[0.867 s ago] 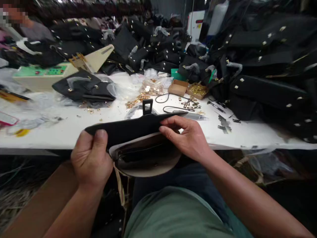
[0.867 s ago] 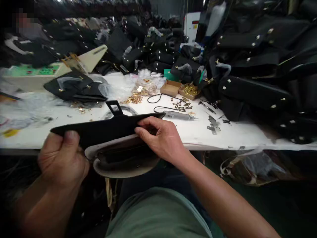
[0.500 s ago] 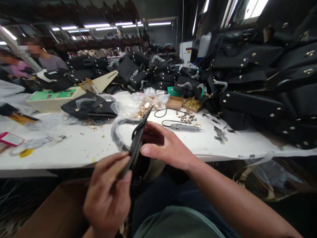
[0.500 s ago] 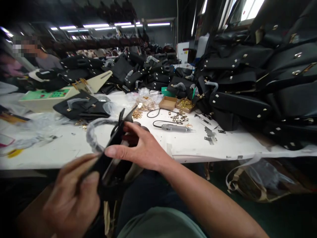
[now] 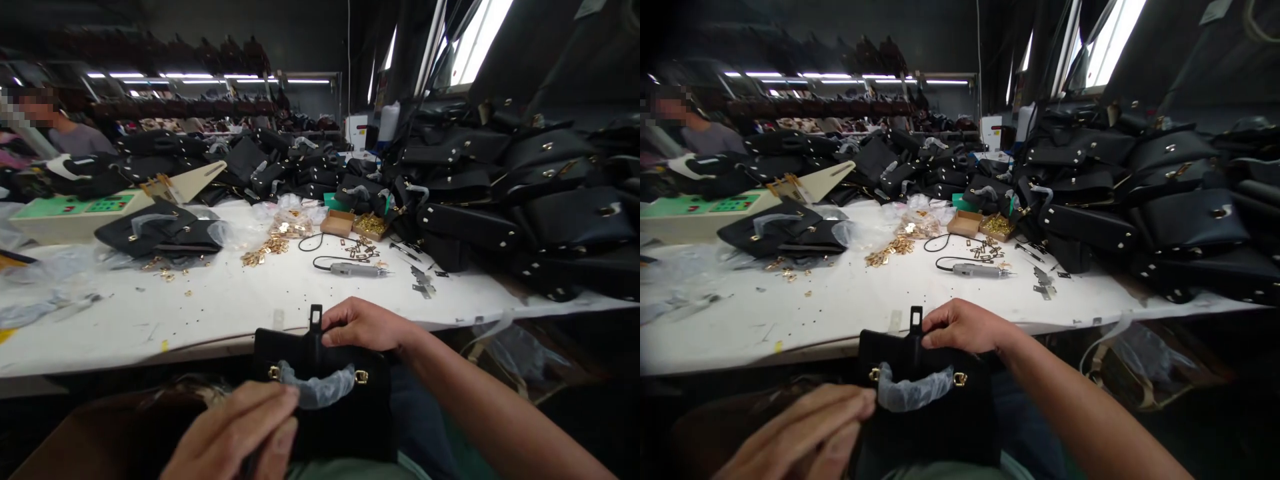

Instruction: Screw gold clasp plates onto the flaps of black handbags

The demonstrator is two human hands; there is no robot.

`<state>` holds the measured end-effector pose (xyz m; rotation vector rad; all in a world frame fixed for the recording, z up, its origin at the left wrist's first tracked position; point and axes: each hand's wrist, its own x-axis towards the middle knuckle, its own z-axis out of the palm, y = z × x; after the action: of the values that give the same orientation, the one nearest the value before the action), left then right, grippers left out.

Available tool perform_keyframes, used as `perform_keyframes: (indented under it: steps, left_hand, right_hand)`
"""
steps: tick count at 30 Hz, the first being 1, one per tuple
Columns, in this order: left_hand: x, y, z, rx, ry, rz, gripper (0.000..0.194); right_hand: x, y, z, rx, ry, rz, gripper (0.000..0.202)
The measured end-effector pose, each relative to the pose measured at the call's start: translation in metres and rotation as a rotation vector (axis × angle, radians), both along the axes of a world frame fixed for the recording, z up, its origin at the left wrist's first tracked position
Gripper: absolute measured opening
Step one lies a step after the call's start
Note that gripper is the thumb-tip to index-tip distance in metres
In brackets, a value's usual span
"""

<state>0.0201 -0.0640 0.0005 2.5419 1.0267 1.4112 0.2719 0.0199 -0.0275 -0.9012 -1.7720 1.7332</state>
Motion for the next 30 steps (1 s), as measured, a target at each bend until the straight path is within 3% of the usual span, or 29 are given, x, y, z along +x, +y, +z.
perform_keyframes:
  steps: [3,6,10,13,16,20,23,25,28,30]
  left_hand:
    - [-0.001,0.031,-0.006,-0.184,0.035,0.128,0.027]
    - [0.011,0.06,-0.037,-0.301,0.213,0.058,0.028]
    - [0.033,0.071,-0.082,-0.344,0.274,-0.004,0.025]
    - [0.044,0.072,-0.097,-0.411,0.26,-0.021,0.023]
    - [0.045,0.076,-0.088,-0.373,0.228,-0.012,0.018]
    - [0.029,0.066,-0.049,-0.077,0.048,0.16,0.024]
    - [0.022,0.046,-0.024,0.023,0.025,0.121,0.033]
    - [0.028,0.034,-0.016,-0.051,0.055,0.032,0.056]
    - [0.04,0.027,-0.009,-0.271,0.028,-0.021,0.11]
    - [0.042,0.03,-0.003,-0.452,-0.013,-0.066,0.125]
  right_hand:
    - [0.005,0.001,-0.018,-0.063,-0.013,0.021,0.032]
    - [0.008,0.004,-0.034,-0.114,0.026,0.004,0.037]
    - [0.018,0.007,-0.05,-0.164,0.018,-0.027,0.037]
    - [0.024,0.006,-0.055,-0.177,-0.014,-0.037,0.034]
    - [0.025,0.002,-0.05,-0.201,0.007,-0.091,0.031]
    - [0.027,-0.006,-0.029,-0.37,0.091,-0.258,0.037]
    - [0.028,-0.012,-0.004,-0.446,0.19,-0.49,0.041]
    - [0.021,-0.02,0.013,-0.419,0.277,-0.629,0.041]
    - [-0.004,-0.042,0.034,-0.306,0.37,-0.773,0.038]
    - [-0.023,-0.06,0.041,-0.192,0.408,-0.789,0.038]
